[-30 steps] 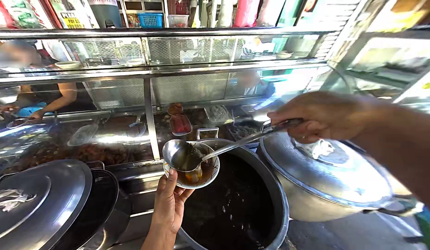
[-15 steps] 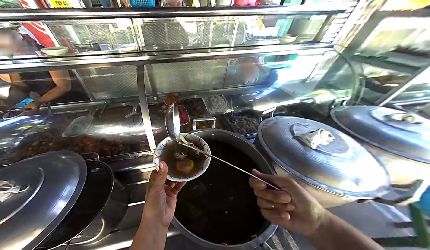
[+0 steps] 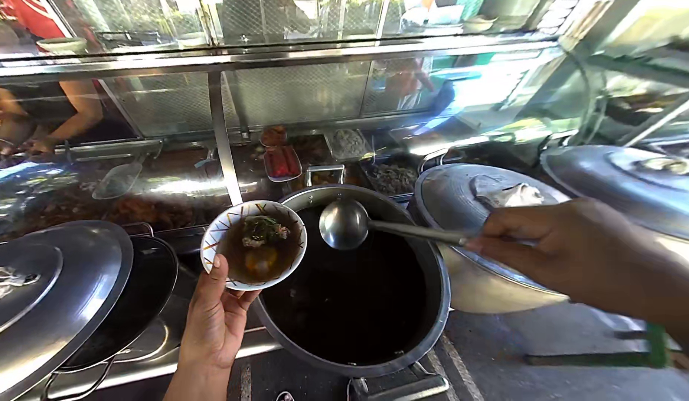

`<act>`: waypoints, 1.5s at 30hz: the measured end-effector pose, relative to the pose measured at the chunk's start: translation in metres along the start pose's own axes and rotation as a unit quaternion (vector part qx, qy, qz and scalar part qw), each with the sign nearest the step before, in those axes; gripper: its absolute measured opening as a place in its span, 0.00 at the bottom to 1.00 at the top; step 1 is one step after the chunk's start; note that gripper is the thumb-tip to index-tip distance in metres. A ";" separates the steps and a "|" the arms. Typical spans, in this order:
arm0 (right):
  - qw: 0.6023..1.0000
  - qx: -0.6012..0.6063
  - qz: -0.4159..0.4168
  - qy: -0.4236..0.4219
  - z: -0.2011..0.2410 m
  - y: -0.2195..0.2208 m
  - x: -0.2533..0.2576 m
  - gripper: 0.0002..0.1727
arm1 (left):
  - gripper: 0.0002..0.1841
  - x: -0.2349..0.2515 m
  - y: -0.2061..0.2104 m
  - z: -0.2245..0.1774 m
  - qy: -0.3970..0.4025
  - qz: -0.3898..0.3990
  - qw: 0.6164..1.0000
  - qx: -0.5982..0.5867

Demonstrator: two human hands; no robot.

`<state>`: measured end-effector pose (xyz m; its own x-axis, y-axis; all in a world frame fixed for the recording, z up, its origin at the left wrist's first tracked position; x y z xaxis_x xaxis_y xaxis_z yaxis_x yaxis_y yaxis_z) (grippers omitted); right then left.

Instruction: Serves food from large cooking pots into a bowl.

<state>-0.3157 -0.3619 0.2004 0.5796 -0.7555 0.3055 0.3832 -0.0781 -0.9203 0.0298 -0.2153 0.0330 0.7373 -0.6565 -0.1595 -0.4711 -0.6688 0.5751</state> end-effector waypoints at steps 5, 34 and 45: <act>0.989 -0.120 0.043 -0.078 0.034 0.053 -0.018 0.20 | 0.18 -0.006 -0.015 -0.016 0.027 -0.007 1.000 0.000; 0.828 0.210 0.430 0.293 -0.029 0.109 -0.006 0.21 | 0.20 -0.022 -0.053 -0.040 0.058 0.010 0.998 0.005; 0.882 0.187 0.338 0.270 -0.039 0.047 0.030 0.20 | 0.18 -0.015 -0.046 -0.032 0.046 0.003 0.999 -0.008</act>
<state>-0.3083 -0.4133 0.1565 0.3779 -0.7553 -0.5355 0.3502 0.6520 -0.6725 0.0558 -0.1632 0.0344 0.7767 -0.6245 -0.0818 -0.4680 -0.6591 0.5887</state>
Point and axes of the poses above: each hand's wrist, its own x-axis towards the middle knuckle, its own y-axis out of the palm, z = x × y, the point moved 9 cm from there along x, towards the middle knuckle, and after that the axes turned 8 degrees about y, right-handed, at the moved point
